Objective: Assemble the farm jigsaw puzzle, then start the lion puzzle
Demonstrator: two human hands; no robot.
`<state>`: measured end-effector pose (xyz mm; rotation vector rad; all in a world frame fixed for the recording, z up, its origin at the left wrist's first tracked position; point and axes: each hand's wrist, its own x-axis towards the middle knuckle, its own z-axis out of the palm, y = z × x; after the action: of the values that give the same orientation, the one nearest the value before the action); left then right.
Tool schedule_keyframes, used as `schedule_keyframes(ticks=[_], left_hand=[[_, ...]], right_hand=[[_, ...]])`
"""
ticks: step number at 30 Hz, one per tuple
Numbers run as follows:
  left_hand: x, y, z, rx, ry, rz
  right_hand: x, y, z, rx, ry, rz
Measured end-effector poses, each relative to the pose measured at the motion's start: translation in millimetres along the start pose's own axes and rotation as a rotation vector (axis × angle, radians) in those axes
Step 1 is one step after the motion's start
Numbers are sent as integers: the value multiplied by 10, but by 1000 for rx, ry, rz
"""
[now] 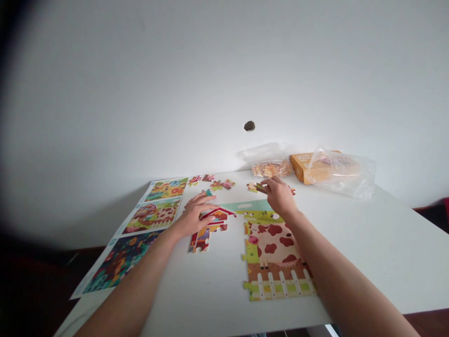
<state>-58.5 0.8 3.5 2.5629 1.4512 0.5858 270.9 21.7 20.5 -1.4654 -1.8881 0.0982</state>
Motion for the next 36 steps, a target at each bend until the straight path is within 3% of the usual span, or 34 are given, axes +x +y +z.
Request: schedule_keyframes(ticks=[3, 6, 9, 11, 23, 31, 33, 36], left_hand=[[2, 23, -14, -5, 0, 15], [7, 41, -18, -19, 7, 56], [11, 57, -14, -35, 19, 92], [13, 75, -15, -43, 21, 102], [54, 320, 11, -233, 50, 203], [47, 333, 1, -355, 182, 65], [50, 281, 16, -388, 239, -21], [69, 142, 46, -413, 385, -153]], right_hand=[[-63, -191, -2, 252, 7, 69], [-171, -374, 69, 511, -235, 122], [-259, -487, 163, 523, -400, 52], [-284, -517, 201, 471, -437, 29], [-312, -570, 215, 611, -497, 23], [-356, -636, 195, 527, -531, -86], [-330, -606, 198, 412, -475, -86], [-248, -464, 176, 95, -257, 33]])
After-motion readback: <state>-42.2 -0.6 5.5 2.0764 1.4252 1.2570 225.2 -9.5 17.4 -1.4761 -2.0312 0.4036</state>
